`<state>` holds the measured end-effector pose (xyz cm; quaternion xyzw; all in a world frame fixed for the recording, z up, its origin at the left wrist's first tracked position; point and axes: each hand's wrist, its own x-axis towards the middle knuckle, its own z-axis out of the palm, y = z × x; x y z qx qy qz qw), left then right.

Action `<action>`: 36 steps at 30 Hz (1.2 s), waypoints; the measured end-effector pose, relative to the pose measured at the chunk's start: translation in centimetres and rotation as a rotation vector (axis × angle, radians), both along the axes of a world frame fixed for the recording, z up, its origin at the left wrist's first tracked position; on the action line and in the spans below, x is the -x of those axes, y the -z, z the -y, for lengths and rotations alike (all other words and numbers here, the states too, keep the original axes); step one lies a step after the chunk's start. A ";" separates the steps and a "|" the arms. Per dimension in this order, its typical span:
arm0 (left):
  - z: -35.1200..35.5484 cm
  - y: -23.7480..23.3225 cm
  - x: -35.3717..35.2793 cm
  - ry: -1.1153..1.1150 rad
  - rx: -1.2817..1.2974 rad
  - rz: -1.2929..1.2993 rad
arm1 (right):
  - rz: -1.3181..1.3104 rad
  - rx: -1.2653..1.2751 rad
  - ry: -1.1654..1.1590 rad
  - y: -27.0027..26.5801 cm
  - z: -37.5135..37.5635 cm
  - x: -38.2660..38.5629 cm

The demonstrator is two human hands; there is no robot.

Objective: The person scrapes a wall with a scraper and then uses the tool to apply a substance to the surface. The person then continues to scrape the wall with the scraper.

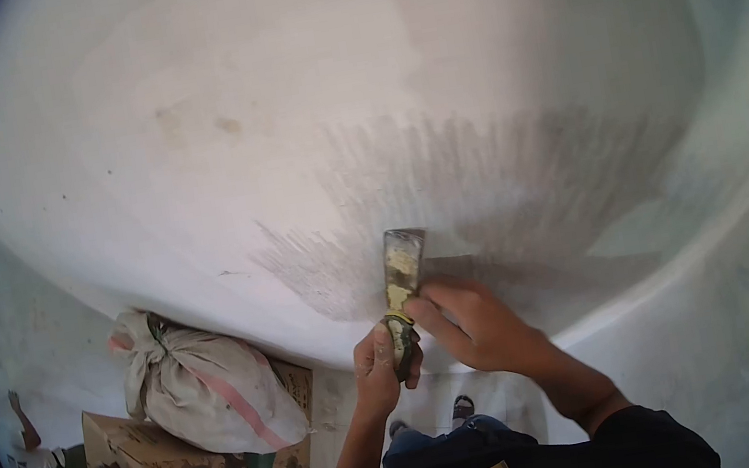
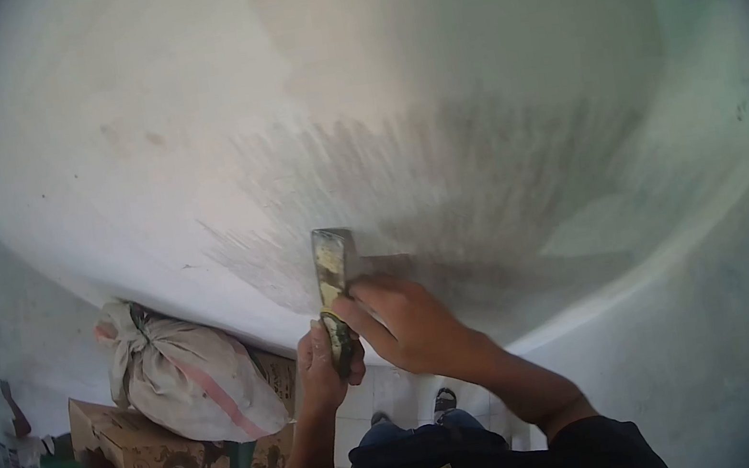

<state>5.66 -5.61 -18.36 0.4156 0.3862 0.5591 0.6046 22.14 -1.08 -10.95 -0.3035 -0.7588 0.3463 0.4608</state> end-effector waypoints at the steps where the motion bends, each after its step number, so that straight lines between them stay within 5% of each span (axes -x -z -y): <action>1: -0.2 -0.4 0.7 -0.010 -0.035 -0.030 | 0.241 -0.202 -0.014 -0.9 0.0 -0.6; 5: -1.0 -0.3 3.1 -0.010 -0.138 -0.120 | 0.444 -0.304 -0.115 -6.0 0.9 0.3; 7: -0.6 -1.9 3.3 -0.087 -0.298 -0.332 | 0.380 -0.931 -0.152 -6.8 -1.1 3.9; 8: -0.6 -1.4 3.3 -0.074 -0.301 -0.318 | 0.398 -0.928 -0.143 -6.7 -2.6 4.9; 10: -0.5 0.0 3.7 0.058 -0.178 0.125 | 0.683 -1.095 -0.317 -6.0 -5.5 6.7; 13: -1.0 0.5 4.9 0.066 -0.233 0.063 | 0.996 -1.106 -0.399 -5.7 -6.6 8.3; 17: -1.8 -0.2 6.4 0.133 -0.222 0.037 | 1.049 -1.043 -0.431 -5.2 -7.8 11.2; 19: -2.3 -0.3 7.4 0.156 -0.284 0.020 | 0.834 -1.090 -0.418 -5.4 -8.0 12.0; 24: -2.9 0.7 8.2 0.172 -0.404 -0.021 | 0.798 -1.089 -0.429 -5.4 -8.0 11.9; 28: -3.6 2.7 7.6 0.272 -0.424 0.194 | 0.791 -1.147 -0.415 -5.7 -8.4 11.5; 36: -4.4 3.2 7.6 -0.037 -0.540 -0.262 | 0.837 -1.141 -0.295 -4.7 -7.8 11.9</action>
